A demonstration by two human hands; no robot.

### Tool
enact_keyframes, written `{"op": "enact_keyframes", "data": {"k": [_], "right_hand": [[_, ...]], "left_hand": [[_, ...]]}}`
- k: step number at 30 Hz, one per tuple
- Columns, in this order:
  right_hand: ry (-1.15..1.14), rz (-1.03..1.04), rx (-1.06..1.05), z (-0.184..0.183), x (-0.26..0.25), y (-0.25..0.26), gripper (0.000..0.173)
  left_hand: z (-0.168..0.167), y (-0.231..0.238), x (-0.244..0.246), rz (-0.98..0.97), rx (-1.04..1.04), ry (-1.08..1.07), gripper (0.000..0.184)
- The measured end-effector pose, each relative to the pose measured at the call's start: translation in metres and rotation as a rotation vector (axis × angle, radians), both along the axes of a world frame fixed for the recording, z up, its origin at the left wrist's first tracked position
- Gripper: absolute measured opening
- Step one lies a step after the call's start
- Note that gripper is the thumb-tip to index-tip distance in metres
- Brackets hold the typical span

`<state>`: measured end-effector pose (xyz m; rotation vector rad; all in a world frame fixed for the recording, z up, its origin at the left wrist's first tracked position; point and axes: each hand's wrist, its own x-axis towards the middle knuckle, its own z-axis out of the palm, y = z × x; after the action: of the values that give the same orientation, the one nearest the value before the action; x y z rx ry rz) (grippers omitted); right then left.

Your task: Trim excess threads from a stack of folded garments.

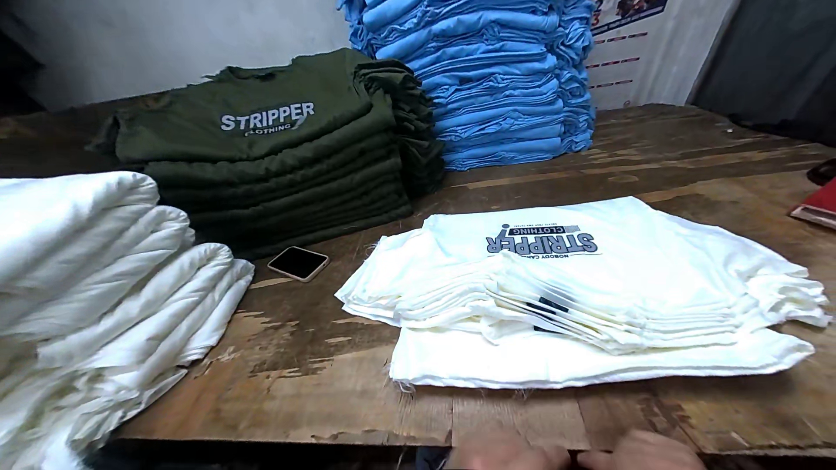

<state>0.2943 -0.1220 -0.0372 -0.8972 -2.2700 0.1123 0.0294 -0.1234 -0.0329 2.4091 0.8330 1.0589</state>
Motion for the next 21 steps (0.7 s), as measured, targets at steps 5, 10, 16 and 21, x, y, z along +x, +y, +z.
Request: {"op": "enact_keyframes", "data": {"k": [5,10,16,21], "right_hand": [[0.085,-0.335,0.197,0.012,-0.023,0.02,0.019],[0.048,-0.296,0.304,-0.002,-0.039,0.044,0.022],[-0.044,-0.272,0.362,-0.011,-0.051,0.048,0.02],[-0.066,-0.105,0.392,-0.006,-0.065,0.056,0.016]], "left_hand": [[-0.009,0.051,0.0,0.418,0.373,0.122,0.038],[-0.013,0.035,0.004,0.168,0.518,0.069,0.011],[-0.01,0.018,-0.023,0.176,0.343,0.113,0.026],[0.007,0.063,-0.075,0.487,0.18,0.202,0.026]]}}
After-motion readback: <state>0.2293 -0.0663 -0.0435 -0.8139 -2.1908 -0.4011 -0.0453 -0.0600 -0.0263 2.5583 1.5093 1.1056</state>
